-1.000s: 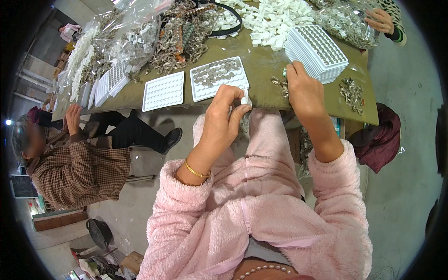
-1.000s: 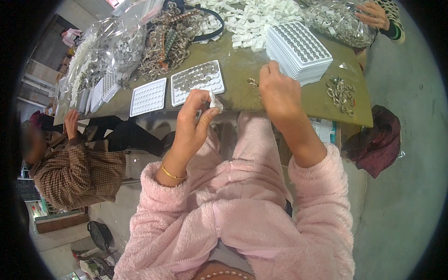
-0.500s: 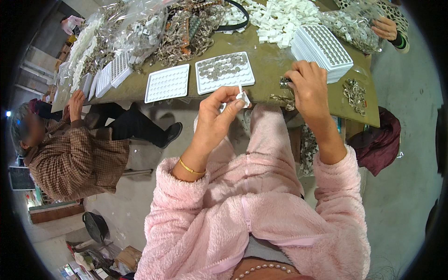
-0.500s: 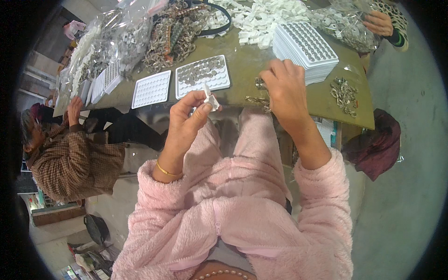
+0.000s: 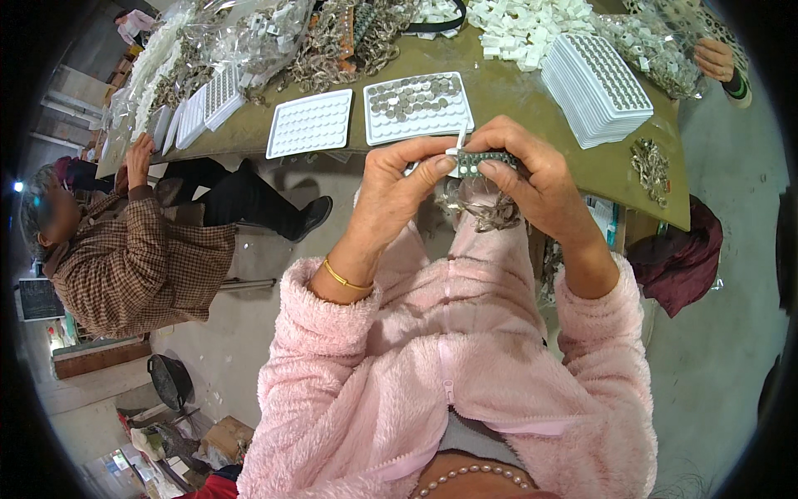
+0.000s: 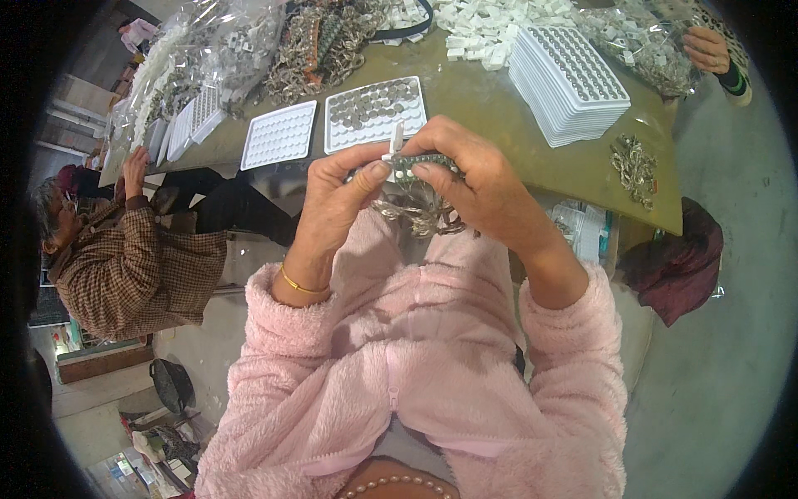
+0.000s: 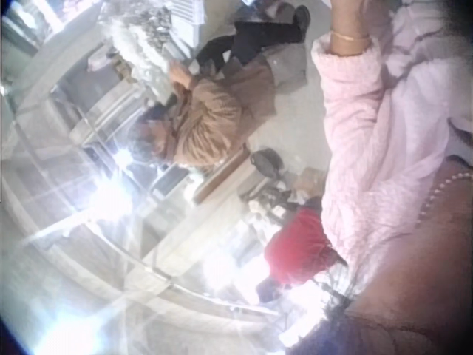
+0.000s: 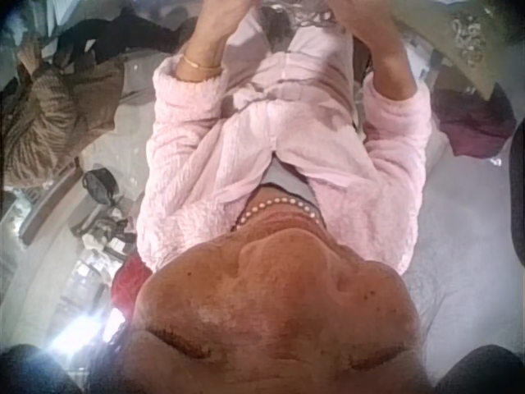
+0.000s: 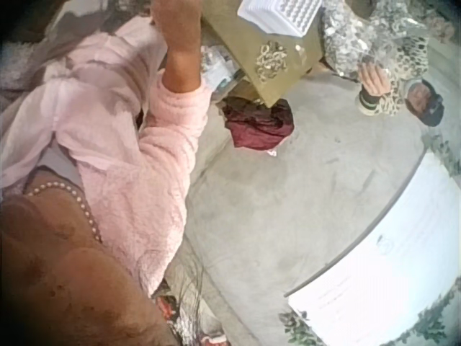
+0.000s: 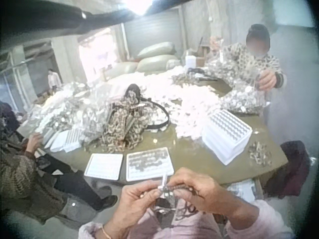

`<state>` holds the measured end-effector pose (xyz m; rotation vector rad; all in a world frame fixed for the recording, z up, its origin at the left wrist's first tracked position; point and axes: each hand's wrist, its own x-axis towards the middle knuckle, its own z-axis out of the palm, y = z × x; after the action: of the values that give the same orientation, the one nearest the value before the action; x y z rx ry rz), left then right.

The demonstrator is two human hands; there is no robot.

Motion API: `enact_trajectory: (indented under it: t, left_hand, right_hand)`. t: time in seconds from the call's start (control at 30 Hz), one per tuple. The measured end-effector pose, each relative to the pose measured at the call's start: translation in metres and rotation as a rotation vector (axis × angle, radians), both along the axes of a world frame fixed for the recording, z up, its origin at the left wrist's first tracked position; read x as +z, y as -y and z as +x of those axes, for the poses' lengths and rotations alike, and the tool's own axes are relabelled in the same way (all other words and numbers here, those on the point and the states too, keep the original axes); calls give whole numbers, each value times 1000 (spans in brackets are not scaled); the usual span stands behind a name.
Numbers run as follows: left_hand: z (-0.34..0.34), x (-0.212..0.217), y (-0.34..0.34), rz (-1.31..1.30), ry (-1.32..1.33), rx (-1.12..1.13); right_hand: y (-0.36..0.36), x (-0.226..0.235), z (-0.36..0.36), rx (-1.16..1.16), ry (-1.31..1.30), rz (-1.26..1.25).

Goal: The person assembles small LED modules by inserting metal contacts into white plastic housings and testing each unit with a battery to confirm illumination. Completed modules are placed into a white tray on the table.

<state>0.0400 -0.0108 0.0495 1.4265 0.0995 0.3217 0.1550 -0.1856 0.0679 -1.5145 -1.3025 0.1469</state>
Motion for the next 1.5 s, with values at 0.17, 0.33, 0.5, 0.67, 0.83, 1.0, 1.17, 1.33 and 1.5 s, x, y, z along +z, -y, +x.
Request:
enact_trajectory:
  t: [0.17, 0.33, 0.5, 0.67, 0.83, 1.0, 1.17, 1.33, 1.5]
  left_hand:
    - [0, -3, -5, 35, 10, -7]
    - [-4, -3, -7, 4, -37, -28]
    - [-7, 0, -9, 13, -2, 1]
    - [-13, 2, -19, -12, -83, -69]
    - [-14, -4, -14, 107, -125, 36]
    - [-14, -20, 5, 130, -121, 207]
    - [-11, -28, 12, 112, -95, 257]
    - [-19, -20, -10, -238, -40, 256]
    - [-38, -14, -26, -375, 5, 88]
  right_hand:
    - [0, 5, -3, -22, 56, -5]
    - [0, 13, -11, -78, 72, -46]
    - [-5, 9, -17, -62, 44, 5]
    - [-11, -1, -25, -50, 77, 43]
    - [-24, -13, -39, -306, 454, -84]
    - [-25, -21, -47, -390, 616, -246]
    - [-25, -17, -43, -449, 640, -243]
    - [4, -2, 10, -551, 586, -191]
    - [11, -13, 56, -591, 780, -428]
